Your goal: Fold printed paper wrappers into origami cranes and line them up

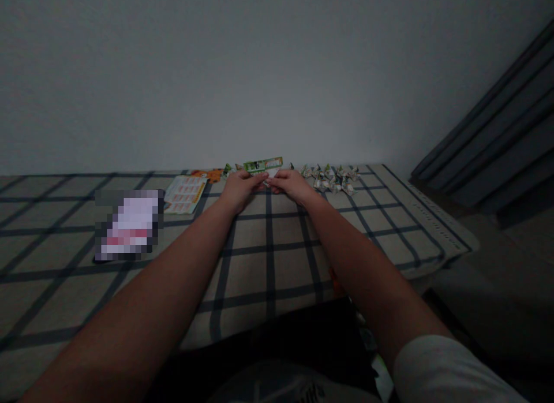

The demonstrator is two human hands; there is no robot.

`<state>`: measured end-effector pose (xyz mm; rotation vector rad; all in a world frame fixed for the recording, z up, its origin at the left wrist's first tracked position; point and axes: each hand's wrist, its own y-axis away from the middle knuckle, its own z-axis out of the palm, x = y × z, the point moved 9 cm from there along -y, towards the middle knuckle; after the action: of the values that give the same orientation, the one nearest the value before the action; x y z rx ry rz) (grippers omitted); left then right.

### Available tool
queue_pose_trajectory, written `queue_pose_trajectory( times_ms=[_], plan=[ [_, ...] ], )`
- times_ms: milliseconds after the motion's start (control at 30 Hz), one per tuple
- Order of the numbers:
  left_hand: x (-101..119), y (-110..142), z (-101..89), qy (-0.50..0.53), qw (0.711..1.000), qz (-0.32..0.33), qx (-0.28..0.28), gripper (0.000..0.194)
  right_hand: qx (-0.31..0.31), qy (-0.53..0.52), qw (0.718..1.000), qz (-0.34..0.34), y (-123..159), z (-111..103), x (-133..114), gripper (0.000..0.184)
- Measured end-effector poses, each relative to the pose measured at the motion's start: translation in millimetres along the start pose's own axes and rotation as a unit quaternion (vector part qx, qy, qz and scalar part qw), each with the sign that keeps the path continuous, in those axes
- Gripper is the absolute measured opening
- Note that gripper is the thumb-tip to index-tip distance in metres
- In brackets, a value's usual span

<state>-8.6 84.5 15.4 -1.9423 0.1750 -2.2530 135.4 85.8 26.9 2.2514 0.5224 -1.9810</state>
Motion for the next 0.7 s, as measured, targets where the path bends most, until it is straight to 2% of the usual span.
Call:
queue_pose_trajectory(
  times_ms=[133, 300, 533, 700],
  plan=[
    [-0.1, 2.8, 3.7, 0.002, 1.0, -0.016, -0.017, 0.043, 0.015, 0.019, 1.0, -0.013, -0.6, -3.0, 0.1, 0.027],
    [11.0, 2.0, -3.3, -0.022, 0.999, 0.04, 0.012, 0.041, 0.047, 0.033, 0.998, -0.025, -0.7, -8.8, -2.3, 0.028],
    [4.6, -2.7, -8.5, -0.027, 0.999, 0.024, 0.027, 0.041, 0.057, 0.04, 0.997, -0.017, 0.1, -9.0, -1.6, 0.027],
    [15.0, 2.1, -7.5, -0.061, 0.996, 0.067, 0.024, 0.045, 0.059, 0.034, 0.997, -0.024, -0.7, -10.0, -2.0, 0.025]
  ],
)
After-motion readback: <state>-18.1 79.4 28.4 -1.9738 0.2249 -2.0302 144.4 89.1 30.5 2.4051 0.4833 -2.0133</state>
